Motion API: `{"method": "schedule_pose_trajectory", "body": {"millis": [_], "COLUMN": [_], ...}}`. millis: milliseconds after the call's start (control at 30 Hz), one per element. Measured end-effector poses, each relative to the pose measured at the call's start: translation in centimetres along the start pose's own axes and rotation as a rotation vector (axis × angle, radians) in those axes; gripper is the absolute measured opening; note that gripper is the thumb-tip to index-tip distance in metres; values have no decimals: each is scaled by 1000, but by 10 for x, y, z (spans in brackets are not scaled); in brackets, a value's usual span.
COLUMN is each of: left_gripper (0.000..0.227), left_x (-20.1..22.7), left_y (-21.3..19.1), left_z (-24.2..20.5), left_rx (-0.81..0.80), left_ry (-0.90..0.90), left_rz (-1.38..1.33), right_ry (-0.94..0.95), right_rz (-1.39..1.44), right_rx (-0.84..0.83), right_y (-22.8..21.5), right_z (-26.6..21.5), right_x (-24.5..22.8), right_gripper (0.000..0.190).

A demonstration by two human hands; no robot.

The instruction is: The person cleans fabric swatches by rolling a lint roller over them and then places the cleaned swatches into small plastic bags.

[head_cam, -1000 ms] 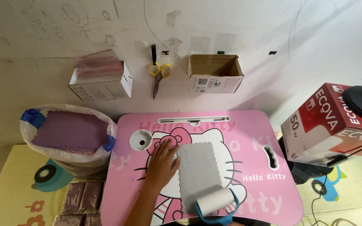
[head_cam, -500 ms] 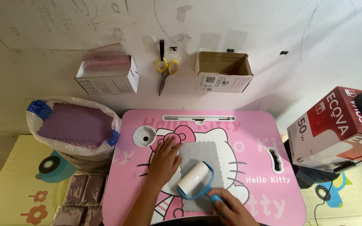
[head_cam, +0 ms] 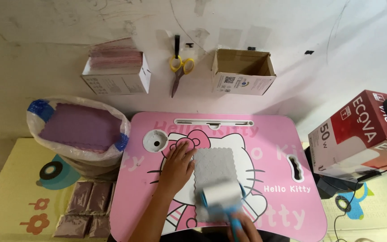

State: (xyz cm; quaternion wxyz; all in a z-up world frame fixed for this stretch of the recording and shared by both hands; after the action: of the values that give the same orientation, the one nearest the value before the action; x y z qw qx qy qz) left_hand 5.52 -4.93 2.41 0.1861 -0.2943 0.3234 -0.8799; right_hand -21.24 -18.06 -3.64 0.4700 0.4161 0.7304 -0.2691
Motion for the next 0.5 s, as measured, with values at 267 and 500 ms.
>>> {"method": "schedule_pose_trajectory", "body": {"millis": [267,500], "left_gripper": [55,45], "left_x": [-7,8], "left_y": [-9,-20], "left_z": [6,8], "left_rx": [46,85], "left_ry": [-75,3], "left_rz": [-92,-73], "right_ry": [-120,56], "right_rz": [-357,-481], "right_rx": [-366,-200], "right_y": [128,69], "right_z": [20,-17], "right_x": [-120,-108], "right_gripper": [34,34]}}
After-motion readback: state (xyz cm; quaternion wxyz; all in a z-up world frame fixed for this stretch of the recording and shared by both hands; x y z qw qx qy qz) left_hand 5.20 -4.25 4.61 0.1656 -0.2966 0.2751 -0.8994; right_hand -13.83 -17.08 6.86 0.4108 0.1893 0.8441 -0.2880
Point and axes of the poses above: each hand's wrist, its own z-axis towards the middle knuckle, its own y-axis out of the palm, x = y × z, the point moved 8 cm from there along z, towards the middle knuckle, and after that the axes turned 15 degrees about x, right-handed, at the moved point
